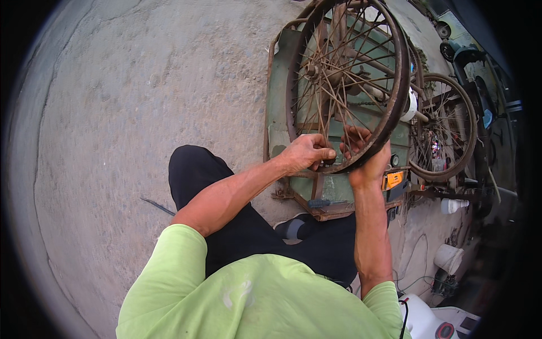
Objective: The person sits on the ground and uses a wrench to tighten the spokes of a bicycle wheel. They rotate the wheel and adjust multiple spokes in sequence.
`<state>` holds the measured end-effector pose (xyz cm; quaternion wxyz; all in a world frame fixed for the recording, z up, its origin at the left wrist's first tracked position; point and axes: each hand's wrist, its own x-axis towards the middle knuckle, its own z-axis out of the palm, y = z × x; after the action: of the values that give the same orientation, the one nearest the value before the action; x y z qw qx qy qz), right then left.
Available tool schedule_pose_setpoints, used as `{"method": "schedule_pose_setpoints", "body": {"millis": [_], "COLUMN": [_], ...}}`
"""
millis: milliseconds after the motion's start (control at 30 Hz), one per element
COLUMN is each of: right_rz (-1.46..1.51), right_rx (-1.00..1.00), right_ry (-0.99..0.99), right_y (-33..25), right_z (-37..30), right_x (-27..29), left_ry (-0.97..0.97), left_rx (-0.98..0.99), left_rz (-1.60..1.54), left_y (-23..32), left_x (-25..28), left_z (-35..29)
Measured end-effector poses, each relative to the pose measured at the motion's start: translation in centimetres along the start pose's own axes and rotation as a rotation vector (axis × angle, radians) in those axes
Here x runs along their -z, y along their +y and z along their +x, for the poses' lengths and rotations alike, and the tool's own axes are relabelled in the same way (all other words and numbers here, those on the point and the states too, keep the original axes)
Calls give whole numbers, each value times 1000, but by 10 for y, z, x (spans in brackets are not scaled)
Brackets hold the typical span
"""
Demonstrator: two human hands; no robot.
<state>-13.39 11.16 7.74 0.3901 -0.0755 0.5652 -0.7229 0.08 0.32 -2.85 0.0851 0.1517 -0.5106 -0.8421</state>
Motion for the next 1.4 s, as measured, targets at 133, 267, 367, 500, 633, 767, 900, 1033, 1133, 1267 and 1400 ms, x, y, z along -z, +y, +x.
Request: {"method": "schedule_pose_setpoints", "body": {"millis": [133, 267, 367, 500, 633, 767, 900, 1033, 1133, 1267, 1400], "right_rz": [49, 11, -6, 6, 13, -119, -183, -158, -51, 62, 19], "right_rx": [-4, -15, -8, 5, 18, 16, 17, 48, 86, 56, 74], "right_ry": [87, 39, 24, 42, 46, 53, 57, 86, 191, -31, -74], "right_y": [8, 13, 15, 22, 27, 7, -6, 2, 30, 55, 51], "right_z": [-3, 0, 1, 3, 3, -4, -2, -2, -1, 0, 3], "right_x": [-6, 6, 9, 11, 17, 2, -3, -4, 5, 30, 33], "left_ry": [185, 151, 44, 242, 284, 203, 180, 231, 312, 412, 338], "left_rx": [23, 50, 53, 41, 62, 92, 56, 118, 137, 86, 30], "left_rz": [293, 256, 251, 616, 653, 453, 369, 522, 724, 829, 815], "left_y": [12, 15, 10, 22, 20, 28, 34, 38, 27, 7, 13], "left_x": [-10, -8, 8, -8, -12, -6, -8, -10, -15, -9, 0], "left_z": [-2, -2, 4, 1, 0, 3, 5, 8, 12, 16, 8]}}
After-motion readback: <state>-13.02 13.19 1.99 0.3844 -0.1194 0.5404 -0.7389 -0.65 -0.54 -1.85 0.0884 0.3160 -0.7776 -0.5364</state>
